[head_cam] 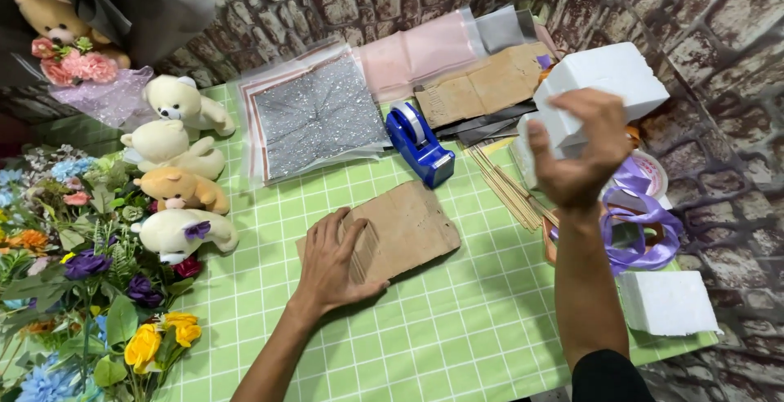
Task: The person wraps a white rectangular block with a piece of brown paper. They fold the paper around the block and secure it using clear adhesive tape from a blue dispenser. The person smooths the tape and adjusts the paper to ensure the block is fully covered.
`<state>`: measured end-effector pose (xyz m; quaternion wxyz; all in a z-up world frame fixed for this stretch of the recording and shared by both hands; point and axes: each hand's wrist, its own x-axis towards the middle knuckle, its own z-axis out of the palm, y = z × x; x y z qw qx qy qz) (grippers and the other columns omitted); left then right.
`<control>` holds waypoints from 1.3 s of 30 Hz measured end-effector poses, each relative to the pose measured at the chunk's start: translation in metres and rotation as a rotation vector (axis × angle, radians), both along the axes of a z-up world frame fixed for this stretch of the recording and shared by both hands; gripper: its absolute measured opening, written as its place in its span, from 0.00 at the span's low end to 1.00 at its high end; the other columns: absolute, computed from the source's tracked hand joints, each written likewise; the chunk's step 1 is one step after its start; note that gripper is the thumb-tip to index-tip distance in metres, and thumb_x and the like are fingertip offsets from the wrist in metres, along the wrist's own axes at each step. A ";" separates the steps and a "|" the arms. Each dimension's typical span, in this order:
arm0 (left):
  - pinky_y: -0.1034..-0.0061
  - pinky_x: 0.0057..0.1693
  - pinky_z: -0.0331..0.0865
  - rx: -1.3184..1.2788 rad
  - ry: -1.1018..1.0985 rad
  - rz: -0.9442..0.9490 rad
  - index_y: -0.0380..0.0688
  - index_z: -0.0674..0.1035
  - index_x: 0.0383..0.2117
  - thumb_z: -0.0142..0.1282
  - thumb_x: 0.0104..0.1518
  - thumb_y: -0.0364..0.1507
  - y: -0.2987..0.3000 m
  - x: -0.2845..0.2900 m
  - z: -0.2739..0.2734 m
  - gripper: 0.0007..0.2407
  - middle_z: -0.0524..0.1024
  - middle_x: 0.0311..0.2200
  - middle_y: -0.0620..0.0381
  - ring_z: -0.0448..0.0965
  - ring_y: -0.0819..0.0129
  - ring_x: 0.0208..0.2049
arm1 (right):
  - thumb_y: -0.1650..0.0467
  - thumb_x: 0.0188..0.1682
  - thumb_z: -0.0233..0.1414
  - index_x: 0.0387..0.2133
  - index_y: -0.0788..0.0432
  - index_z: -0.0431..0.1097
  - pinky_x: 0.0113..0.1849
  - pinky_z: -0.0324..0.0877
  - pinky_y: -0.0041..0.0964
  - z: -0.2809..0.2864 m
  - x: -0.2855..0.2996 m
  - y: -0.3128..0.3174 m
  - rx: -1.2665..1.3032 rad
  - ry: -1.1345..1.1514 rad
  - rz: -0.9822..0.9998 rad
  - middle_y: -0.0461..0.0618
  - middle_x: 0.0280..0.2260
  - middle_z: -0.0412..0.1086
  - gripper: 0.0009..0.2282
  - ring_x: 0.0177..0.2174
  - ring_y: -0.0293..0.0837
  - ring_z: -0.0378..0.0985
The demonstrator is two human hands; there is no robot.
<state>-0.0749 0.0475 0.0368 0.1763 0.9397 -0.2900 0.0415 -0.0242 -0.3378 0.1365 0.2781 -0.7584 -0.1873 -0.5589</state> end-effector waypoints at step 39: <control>0.46 0.64 0.53 -0.063 0.041 -0.075 0.52 0.69 0.58 0.56 0.42 0.64 -0.002 -0.005 -0.016 0.40 0.62 0.62 0.43 0.59 0.44 0.62 | 0.68 0.38 0.72 0.47 0.66 0.58 0.42 0.63 0.55 0.043 -0.025 -0.019 0.047 0.287 -0.417 0.60 0.45 0.56 0.31 0.45 0.58 0.62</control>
